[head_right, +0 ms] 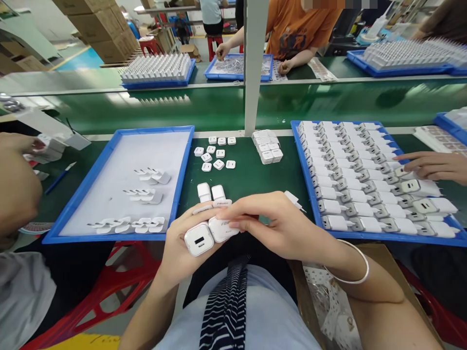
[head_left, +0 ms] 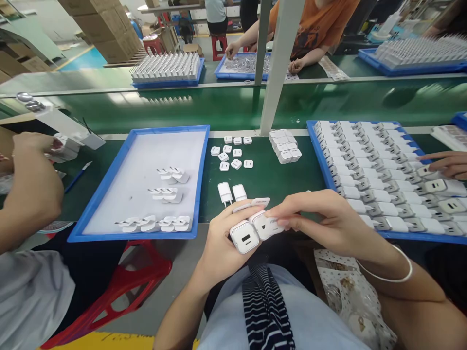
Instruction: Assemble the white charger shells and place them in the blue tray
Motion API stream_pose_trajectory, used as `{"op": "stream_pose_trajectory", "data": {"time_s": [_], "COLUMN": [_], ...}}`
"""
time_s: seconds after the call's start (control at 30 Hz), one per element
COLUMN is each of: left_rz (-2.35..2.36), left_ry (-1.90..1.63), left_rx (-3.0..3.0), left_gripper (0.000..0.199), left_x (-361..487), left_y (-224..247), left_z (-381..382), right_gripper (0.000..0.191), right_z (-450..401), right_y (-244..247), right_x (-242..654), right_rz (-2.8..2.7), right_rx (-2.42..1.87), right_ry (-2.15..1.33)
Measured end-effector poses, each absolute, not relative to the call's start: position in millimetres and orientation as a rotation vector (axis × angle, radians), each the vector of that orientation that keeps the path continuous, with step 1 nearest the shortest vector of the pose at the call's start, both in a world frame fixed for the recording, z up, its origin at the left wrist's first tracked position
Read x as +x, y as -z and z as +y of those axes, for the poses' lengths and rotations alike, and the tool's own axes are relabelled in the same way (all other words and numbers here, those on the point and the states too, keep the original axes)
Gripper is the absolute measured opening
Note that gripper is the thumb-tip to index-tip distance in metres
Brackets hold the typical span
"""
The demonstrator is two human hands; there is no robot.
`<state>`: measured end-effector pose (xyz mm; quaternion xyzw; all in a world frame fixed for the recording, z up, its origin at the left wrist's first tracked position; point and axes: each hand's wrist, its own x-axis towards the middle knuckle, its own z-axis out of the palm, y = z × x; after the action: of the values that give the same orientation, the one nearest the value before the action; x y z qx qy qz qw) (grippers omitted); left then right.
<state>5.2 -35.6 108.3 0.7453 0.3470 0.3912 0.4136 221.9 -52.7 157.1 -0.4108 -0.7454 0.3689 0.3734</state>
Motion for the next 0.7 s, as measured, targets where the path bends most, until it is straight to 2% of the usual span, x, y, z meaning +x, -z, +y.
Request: {"op": "stream_pose_trajectory", "data": {"time_s": [0.47, 0.7], "left_rz": [0.879, 0.856], "left_ry": [-0.958, -0.934], "left_rx": [1.844, 1.831], "left_gripper": [0.039, 0.038], "left_x": [5.1, 5.4], "left_y": [-112.2, -112.4], "left_z": [-32.7, -29.4], "right_gripper": [0.015, 0.017], "right_z": [-38.0, -34.3], "right_y": [-163.7, -161.4], "right_x": [211.3, 213.9], "right_rz": [-1.938, -2.015], "right_rx": [-1.073, -1.087], "right_ry": [-1.109, -1.072]}}
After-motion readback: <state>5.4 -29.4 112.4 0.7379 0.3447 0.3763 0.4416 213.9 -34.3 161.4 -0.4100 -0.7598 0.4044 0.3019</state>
